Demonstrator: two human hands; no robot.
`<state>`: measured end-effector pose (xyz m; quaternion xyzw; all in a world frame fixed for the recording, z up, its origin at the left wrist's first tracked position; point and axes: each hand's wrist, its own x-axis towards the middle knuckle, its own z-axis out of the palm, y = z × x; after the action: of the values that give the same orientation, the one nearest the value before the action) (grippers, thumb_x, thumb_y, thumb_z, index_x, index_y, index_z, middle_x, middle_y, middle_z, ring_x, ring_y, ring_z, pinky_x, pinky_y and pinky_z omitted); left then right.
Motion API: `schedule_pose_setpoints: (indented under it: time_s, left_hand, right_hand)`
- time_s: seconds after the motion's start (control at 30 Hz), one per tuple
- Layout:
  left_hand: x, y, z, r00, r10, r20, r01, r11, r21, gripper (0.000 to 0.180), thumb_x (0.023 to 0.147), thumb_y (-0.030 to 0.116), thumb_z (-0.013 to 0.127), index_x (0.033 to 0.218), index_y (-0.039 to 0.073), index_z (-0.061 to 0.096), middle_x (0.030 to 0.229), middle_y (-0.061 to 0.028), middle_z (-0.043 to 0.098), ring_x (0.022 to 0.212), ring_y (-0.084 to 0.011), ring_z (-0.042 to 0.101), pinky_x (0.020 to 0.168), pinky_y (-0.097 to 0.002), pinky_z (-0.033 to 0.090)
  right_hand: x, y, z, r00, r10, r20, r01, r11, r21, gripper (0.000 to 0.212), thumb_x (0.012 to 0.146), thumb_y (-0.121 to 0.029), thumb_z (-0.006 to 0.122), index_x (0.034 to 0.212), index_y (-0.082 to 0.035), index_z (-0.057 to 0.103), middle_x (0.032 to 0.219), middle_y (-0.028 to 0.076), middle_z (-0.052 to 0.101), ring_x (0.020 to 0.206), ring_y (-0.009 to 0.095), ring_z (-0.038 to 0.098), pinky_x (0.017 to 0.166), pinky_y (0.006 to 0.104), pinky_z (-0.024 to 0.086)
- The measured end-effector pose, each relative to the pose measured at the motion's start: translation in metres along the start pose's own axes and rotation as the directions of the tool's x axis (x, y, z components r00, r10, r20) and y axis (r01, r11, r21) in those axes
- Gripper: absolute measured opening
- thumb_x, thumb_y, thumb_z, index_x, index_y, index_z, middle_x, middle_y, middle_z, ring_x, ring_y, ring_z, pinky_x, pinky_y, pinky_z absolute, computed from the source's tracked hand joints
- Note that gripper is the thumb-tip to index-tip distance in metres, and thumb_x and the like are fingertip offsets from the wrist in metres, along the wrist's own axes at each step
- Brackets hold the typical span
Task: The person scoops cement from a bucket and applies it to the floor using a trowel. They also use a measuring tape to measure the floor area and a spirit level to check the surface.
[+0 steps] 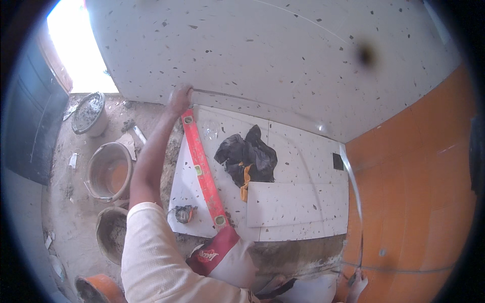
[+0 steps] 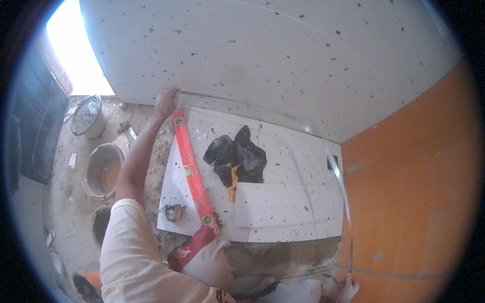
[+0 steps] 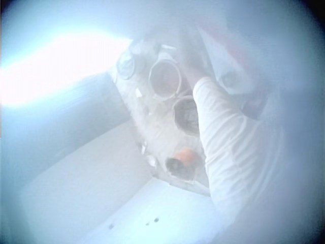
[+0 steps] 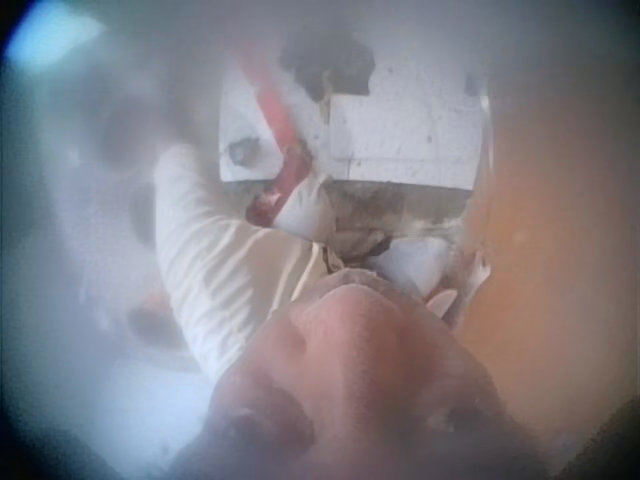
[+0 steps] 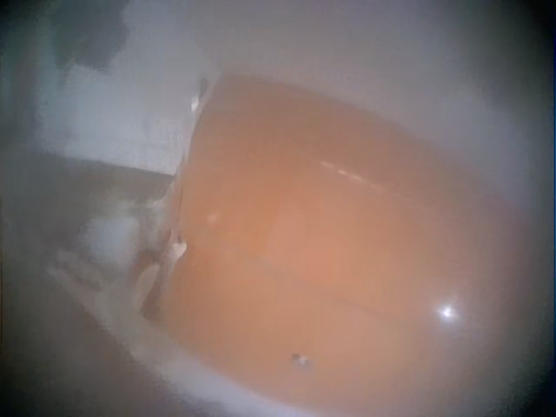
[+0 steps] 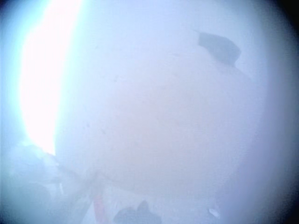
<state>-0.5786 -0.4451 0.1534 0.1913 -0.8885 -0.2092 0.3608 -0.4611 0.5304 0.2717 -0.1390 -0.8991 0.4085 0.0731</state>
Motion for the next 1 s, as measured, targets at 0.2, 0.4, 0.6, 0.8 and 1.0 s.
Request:
schedule_pose_setpoints:
  time_s: [0.2, 0.4, 0.6, 0.8, 1.0]
  left_hand:
    - [-0.013, 0.022, 0.063, 0.935, -0.333, 0.124, 0.350, 0.923, -0.161, 0.029, 0.090, 0.025, 0.058, 0.106, 0.004, 0.070, 0.103, -0.0224, 0.069, 0.100, -0.0397, 0.065, 0.089, -0.0470, 0.050]
    - [-0.021, 0.002, 0.116, 0.924, -0.361, 0.126, 0.372, 0.925, -0.075, 0.026, 0.088, 0.021, 0.057, 0.100, 0.003, 0.072, 0.103, -0.0225, 0.069, 0.099, -0.0401, 0.065, 0.090, -0.0467, 0.050]
    - [-0.031, -0.033, 0.157, 0.838, -0.496, 0.227, 0.442, 0.862, 0.249, 0.020, 0.085, 0.011, 0.058, 0.093, 0.002, 0.073, 0.101, -0.0234, 0.070, 0.097, -0.0380, 0.068, 0.085, -0.0447, 0.055]
    - [-0.035, -0.041, 0.180, 0.774, -0.614, 0.157, 0.586, 0.788, 0.191, 0.017, 0.086, 0.008, 0.059, 0.092, 0.000, 0.073, 0.097, -0.0250, 0.070, 0.096, -0.0391, 0.069, 0.081, -0.0444, 0.057]
    - [-0.038, -0.040, 0.187, 0.797, -0.588, 0.141, 0.554, 0.803, 0.219, 0.019, 0.088, 0.008, 0.057, 0.094, -0.001, 0.072, 0.097, -0.0254, 0.070, 0.094, -0.0391, 0.070, 0.080, -0.0453, 0.057]
  right_hand:
    - [0.040, -0.138, 0.098, 0.991, -0.127, -0.043, 0.131, 0.986, 0.103, 0.026, 0.094, -0.021, 0.066, 0.076, -0.011, 0.050, 0.060, -0.001, 0.046, 0.047, 0.008, 0.041, 0.042, 0.0246, 0.033]
    - [0.052, -0.250, 0.174, 0.988, -0.134, 0.075, 0.111, 0.961, 0.252, 0.032, 0.095, -0.019, 0.065, 0.074, -0.011, 0.043, 0.057, -0.002, 0.043, 0.044, 0.006, 0.037, 0.037, 0.0242, 0.027]
    - [0.076, -0.309, 0.224, 0.938, -0.343, 0.049, 0.323, 0.917, 0.236, 0.031, 0.094, -0.020, 0.067, 0.075, -0.011, 0.044, 0.057, -0.001, 0.045, 0.043, 0.006, 0.039, 0.037, 0.0241, 0.029]
    - [0.093, -0.336, 0.249, 0.928, -0.374, -0.001, 0.363, 0.902, 0.234, 0.032, 0.093, -0.021, 0.070, 0.074, -0.010, 0.046, 0.056, -0.001, 0.046, 0.043, 0.006, 0.040, 0.038, 0.0234, 0.029]
    - [0.090, -0.383, 0.269, 0.890, -0.451, -0.066, 0.454, 0.864, 0.218, 0.034, 0.092, -0.022, 0.070, 0.072, -0.012, 0.045, 0.057, -0.003, 0.044, 0.044, 0.006, 0.037, 0.038, 0.0232, 0.029]
